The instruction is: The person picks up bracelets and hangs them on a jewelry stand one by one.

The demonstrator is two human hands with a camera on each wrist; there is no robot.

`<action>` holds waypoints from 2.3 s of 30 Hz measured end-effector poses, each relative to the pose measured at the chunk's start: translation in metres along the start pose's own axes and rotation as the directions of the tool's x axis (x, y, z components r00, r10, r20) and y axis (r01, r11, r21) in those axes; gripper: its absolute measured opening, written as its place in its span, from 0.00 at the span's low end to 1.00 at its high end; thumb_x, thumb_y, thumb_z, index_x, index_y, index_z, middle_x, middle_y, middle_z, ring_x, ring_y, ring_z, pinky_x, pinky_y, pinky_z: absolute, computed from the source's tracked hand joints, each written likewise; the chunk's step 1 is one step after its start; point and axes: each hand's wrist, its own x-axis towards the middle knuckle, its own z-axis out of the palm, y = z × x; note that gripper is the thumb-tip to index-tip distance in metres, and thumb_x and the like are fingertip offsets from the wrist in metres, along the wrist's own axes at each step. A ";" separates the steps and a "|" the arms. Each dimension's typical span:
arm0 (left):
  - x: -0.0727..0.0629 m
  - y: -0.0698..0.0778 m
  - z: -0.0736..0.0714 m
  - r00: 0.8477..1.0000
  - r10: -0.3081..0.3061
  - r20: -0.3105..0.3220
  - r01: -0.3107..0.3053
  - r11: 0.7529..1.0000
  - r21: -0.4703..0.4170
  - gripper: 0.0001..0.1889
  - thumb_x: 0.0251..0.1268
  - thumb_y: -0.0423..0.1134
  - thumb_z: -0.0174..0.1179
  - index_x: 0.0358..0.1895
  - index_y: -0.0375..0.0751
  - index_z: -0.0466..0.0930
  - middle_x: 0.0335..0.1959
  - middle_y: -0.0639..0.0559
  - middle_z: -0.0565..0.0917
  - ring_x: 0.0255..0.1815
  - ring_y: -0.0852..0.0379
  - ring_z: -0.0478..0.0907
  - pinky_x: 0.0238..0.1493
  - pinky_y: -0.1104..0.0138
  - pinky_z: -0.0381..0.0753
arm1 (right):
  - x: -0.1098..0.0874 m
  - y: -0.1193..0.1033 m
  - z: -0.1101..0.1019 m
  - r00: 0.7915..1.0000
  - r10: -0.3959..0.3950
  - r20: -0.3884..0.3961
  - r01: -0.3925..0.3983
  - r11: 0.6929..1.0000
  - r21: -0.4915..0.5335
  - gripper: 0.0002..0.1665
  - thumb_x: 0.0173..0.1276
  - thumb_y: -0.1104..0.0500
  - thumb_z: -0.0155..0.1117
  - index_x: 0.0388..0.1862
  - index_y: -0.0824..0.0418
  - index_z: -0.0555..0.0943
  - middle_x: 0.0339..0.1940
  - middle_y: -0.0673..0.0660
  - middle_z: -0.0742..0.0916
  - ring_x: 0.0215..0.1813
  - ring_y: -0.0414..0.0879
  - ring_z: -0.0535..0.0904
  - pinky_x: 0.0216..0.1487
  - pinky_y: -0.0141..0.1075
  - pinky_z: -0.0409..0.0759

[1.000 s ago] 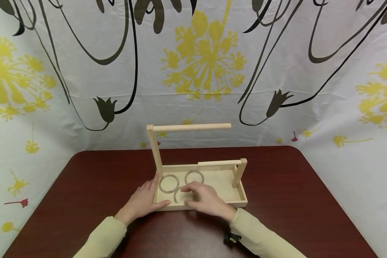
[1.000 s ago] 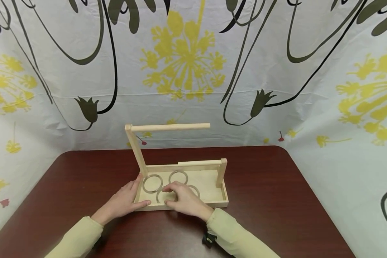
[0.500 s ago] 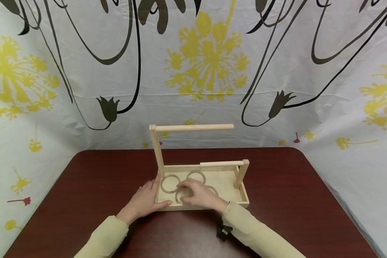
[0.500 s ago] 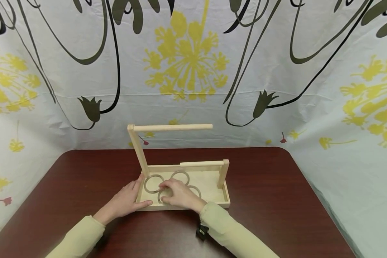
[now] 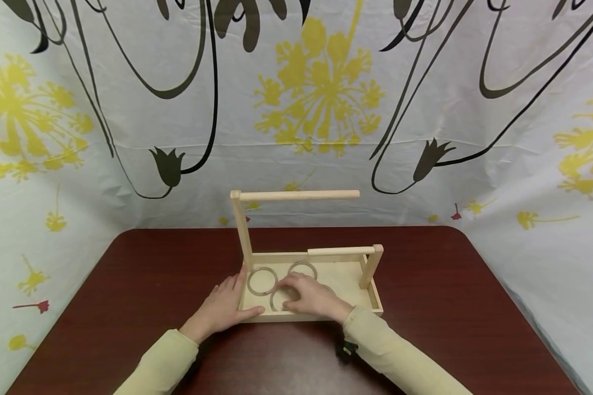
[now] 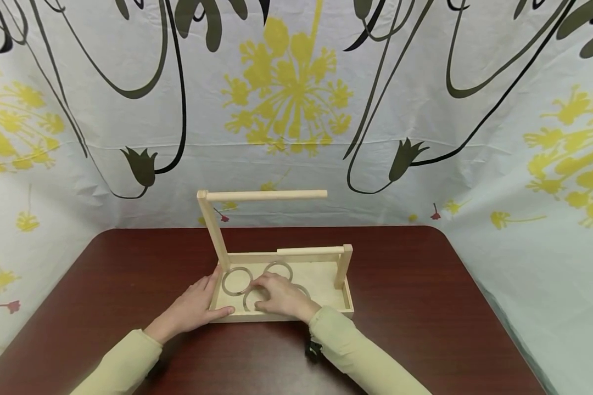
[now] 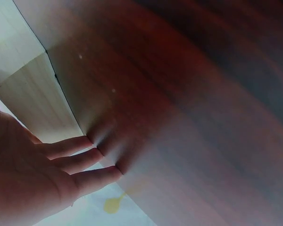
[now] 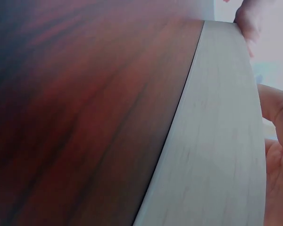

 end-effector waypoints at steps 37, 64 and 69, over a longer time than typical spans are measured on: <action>0.000 0.003 -0.004 0.999 -0.026 0.048 0.027 0.999 -0.020 0.56 0.59 0.67 0.59 0.76 0.30 0.42 0.67 0.31 0.65 0.65 0.34 0.64 0.57 0.38 0.64 | 0.004 0.023 -0.002 0.992 -0.125 -0.036 0.118 0.983 -0.144 0.36 0.45 0.51 0.81 0.55 0.62 0.82 0.45 0.54 0.79 0.55 0.55 0.70 0.67 0.56 0.56; -0.001 0.004 -0.002 0.998 -0.038 0.045 0.040 0.999 -0.035 0.57 0.59 0.66 0.60 0.76 0.31 0.41 0.67 0.31 0.65 0.66 0.34 0.63 0.58 0.37 0.62 | 0.008 0.026 -0.007 0.995 -0.094 0.038 0.099 0.978 -0.181 0.42 0.47 0.44 0.78 0.62 0.54 0.78 0.57 0.53 0.76 0.63 0.51 0.64 0.62 0.55 0.58; 0.000 0.003 -0.001 0.997 -0.048 0.058 0.051 0.998 -0.042 0.56 0.59 0.67 0.59 0.76 0.31 0.42 0.67 0.30 0.64 0.66 0.34 0.63 0.58 0.37 0.61 | 0.007 0.026 -0.009 0.995 -0.096 0.007 0.096 0.988 -0.123 0.45 0.44 0.46 0.77 0.64 0.56 0.76 0.58 0.53 0.75 0.64 0.50 0.65 0.62 0.54 0.60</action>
